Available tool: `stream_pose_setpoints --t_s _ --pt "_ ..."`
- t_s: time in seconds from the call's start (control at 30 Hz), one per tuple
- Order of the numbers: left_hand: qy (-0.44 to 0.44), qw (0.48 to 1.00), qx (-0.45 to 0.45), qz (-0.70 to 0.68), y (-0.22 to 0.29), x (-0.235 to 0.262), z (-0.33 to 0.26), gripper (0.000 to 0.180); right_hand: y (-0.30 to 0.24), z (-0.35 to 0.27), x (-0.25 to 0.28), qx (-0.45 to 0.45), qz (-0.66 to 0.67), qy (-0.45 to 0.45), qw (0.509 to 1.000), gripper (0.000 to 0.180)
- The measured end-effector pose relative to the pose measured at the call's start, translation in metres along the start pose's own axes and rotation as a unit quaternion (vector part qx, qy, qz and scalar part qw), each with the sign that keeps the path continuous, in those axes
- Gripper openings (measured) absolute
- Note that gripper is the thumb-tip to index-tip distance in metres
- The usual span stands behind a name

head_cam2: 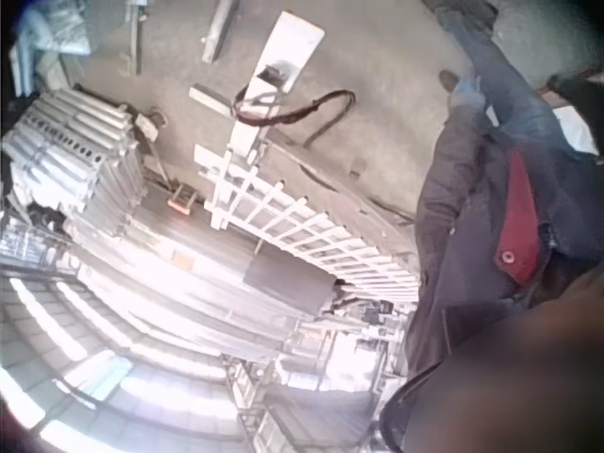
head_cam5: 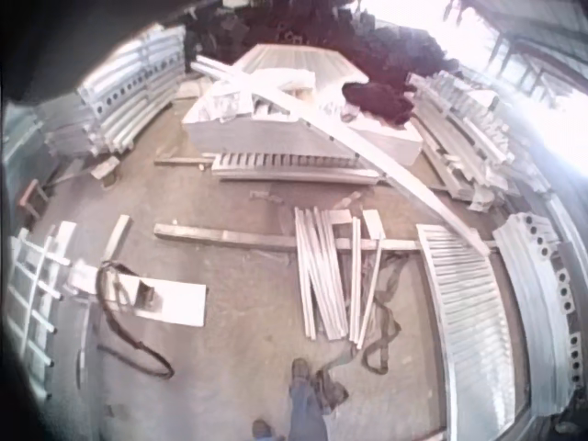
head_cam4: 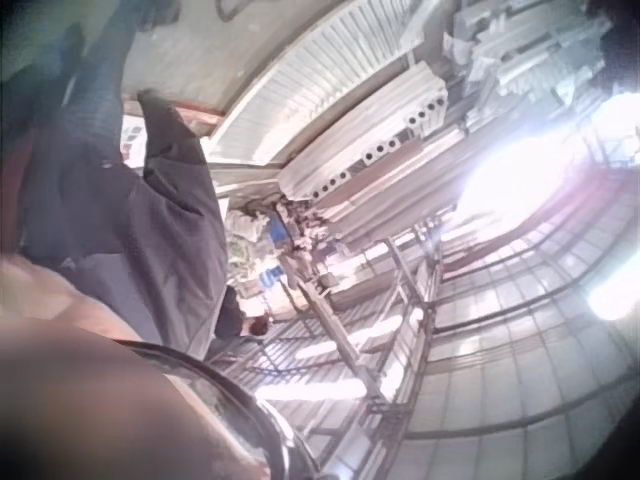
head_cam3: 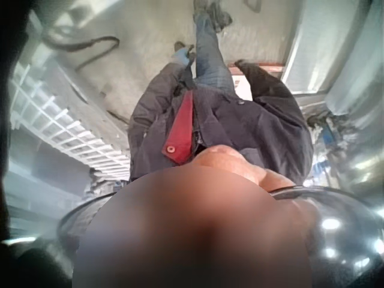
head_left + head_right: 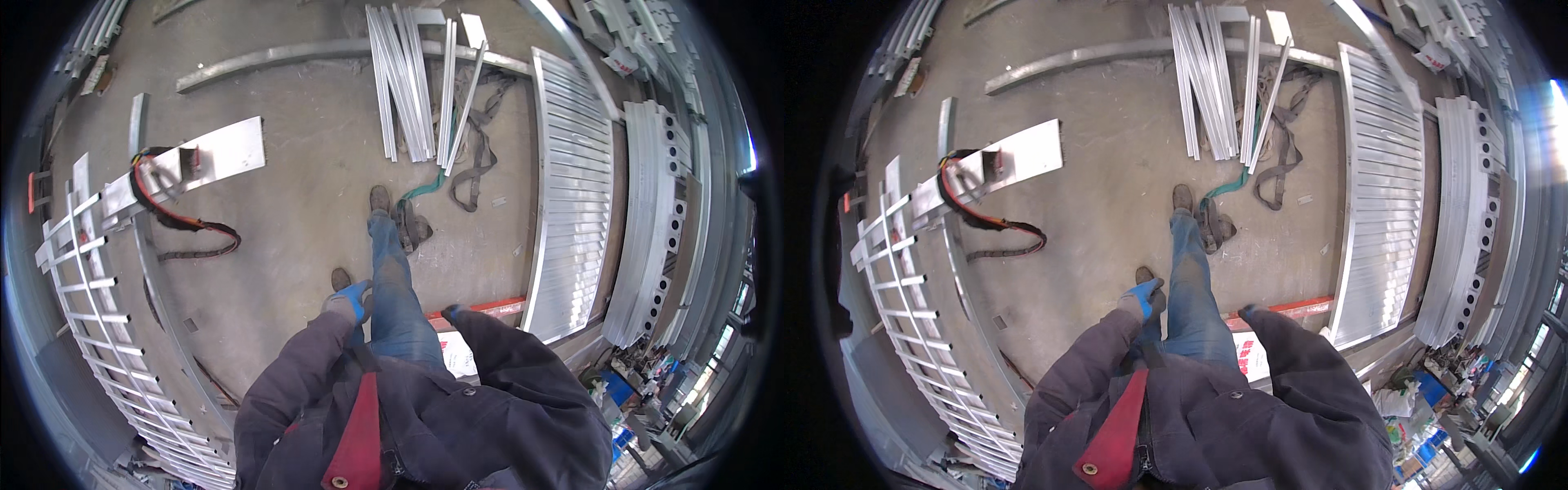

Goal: The person repeatedly picks up long metal bars and places them horizontally across a vertical metal frame. They adjust the bars to fit between the frame's uprights, then walk to retrieve more bars and repeat the process.

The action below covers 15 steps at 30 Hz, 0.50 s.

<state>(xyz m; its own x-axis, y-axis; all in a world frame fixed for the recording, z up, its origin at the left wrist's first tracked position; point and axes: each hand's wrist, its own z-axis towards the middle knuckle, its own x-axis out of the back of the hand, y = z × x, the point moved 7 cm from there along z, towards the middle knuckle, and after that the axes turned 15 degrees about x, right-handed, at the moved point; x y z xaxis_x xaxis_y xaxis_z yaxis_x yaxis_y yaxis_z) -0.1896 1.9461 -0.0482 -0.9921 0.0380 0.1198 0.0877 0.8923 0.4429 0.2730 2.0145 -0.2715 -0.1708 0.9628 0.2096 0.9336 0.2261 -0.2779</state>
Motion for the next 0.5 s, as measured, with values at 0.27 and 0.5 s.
stream_pose_setpoints --t_s 0.27,0.5 --pt "0.061 0.963 -0.136 0.223 0.110 -0.051 0.209 0.056 -0.093 0.285 0.302 0.098 0.044 0.175 0.979 0.049" --pt "0.066 0.993 -0.078 0.065 0.141 -0.061 0.282 0.051 -0.110 0.496 0.518 -0.021 -0.084 0.210 0.974 0.086"
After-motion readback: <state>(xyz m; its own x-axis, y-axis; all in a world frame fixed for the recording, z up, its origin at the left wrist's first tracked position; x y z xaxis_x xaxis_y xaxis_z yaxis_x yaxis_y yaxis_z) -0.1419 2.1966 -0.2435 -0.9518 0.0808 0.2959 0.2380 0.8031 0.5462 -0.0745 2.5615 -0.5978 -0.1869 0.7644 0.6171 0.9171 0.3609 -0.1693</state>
